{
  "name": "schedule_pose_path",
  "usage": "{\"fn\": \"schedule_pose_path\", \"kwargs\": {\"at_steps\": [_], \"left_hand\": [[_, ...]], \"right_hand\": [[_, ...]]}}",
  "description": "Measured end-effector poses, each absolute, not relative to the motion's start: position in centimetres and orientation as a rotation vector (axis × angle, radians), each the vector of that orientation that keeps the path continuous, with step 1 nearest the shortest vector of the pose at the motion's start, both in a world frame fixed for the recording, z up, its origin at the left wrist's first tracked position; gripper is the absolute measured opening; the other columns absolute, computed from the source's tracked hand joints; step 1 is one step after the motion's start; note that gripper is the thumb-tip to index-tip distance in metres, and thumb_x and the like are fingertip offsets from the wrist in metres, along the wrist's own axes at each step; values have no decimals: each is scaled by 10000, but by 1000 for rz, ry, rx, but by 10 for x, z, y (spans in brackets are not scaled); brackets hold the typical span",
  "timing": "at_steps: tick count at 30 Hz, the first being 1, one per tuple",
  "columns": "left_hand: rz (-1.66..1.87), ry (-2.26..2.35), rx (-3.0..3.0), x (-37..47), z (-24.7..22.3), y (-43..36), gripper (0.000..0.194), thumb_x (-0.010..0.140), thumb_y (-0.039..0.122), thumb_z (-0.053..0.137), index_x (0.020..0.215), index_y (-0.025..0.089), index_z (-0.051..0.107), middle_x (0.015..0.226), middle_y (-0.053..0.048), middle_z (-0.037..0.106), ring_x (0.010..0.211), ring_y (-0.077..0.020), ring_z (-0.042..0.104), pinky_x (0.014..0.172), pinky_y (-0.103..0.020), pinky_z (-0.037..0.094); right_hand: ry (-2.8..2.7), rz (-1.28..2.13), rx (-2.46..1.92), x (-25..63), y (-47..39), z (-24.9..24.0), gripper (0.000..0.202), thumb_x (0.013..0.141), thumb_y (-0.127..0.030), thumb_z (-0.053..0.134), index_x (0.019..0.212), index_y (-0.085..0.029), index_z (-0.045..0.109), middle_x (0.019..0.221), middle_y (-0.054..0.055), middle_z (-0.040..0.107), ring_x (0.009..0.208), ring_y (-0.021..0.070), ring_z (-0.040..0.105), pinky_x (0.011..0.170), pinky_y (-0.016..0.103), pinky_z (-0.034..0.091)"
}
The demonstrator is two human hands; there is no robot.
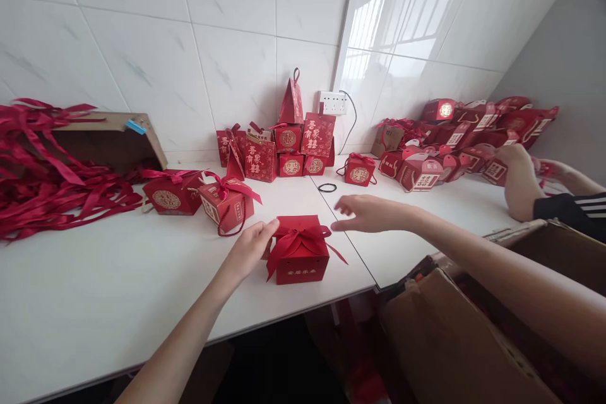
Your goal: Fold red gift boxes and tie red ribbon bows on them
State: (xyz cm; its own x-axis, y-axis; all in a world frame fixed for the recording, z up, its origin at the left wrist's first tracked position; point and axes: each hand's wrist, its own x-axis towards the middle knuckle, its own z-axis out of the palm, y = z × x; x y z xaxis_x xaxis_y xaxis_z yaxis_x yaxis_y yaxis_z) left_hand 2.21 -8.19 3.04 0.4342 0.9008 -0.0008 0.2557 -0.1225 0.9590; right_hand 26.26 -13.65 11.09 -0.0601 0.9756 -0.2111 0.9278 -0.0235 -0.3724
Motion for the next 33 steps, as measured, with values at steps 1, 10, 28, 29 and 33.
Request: {"fn": "schedule_pose_path", "kwargs": {"at_steps": [1,10,28,29,33], "left_hand": [[765,1041,1672,22,31,-82,419,776,569,480,616,186,424,550,60,420,506,-104,421,520,-231,360],[1453,967,1950,34,42,-113,147,823,294,544,735,189,491,697,19,535,656,-115,535,632,-231,444],[1794,707,2014,72,81,-162,129,802,190,569,720,205,471,553,51,540,501,-91,514,492,-211,412],[1654,820,1930,76,79,-154,153,815,239,551,698,206,458,525,54,524,485,-93,508,474,-206,400],[1185,814,1989,99,60,-138,200,798,337,511,655,208,457,556,36,549,539,-124,536,521,-232,429]], "right_hand": [[-2192,605,-1956,259,-136,108,724,663,-520,663,1258,-147,485,1212,173,551,1090,305,547,890,435,459],[-2247,327,-1531,224,-146,67,1024,615,-364,725,1422,-102,151,1252,209,411,1027,294,553,832,434,497],[-1604,87,-1472,265,-251,110,782,718,-399,646,1378,-209,271,1284,164,447,1089,298,537,834,433,522],[-1456,379,-1466,271,-253,110,692,730,-434,611,1329,-214,341,1227,140,512,1030,273,577,821,420,525],[-862,1177,-1270,291,-261,104,489,772,-587,377,1015,-197,547,962,88,653,889,228,633,780,389,520]]}}
